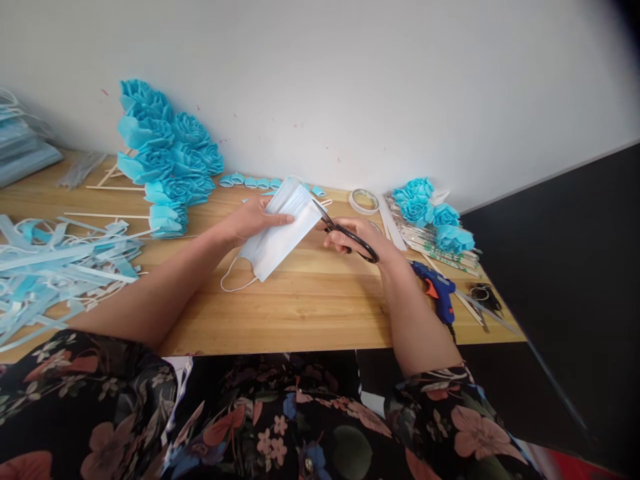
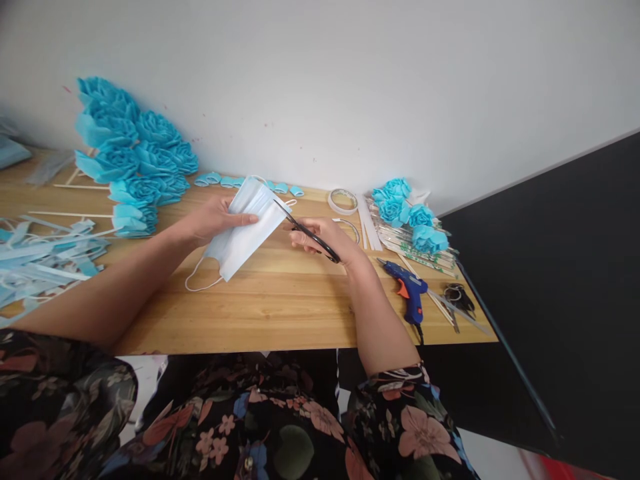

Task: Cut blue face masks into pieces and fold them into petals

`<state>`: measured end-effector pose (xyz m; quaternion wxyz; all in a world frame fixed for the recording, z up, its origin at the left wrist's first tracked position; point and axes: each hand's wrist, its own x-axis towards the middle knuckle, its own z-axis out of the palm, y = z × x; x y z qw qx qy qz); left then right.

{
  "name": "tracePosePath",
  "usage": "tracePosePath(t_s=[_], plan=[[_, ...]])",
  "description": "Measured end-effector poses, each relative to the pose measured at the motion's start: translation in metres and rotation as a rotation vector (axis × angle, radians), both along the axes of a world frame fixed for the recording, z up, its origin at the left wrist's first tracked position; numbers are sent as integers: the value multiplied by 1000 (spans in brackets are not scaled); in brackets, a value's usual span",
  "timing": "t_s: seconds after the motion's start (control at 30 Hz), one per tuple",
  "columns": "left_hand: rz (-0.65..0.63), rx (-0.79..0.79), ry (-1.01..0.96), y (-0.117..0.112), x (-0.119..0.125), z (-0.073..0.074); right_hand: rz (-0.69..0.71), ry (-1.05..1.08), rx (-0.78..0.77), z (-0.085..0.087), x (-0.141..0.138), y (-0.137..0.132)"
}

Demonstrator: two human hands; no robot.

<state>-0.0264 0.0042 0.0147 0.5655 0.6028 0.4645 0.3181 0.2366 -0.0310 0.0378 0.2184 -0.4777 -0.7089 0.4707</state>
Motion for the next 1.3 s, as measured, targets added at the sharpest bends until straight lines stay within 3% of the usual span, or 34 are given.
tracePosePath(t_s=[0.63, 1.3], plan=[[-22, 8, -17, 1, -2, -1, -101, 50, -101, 1, -1, 1], [-26, 16, -15, 2, -4, 2, -123, -42, -55, 1, -1, 2]])
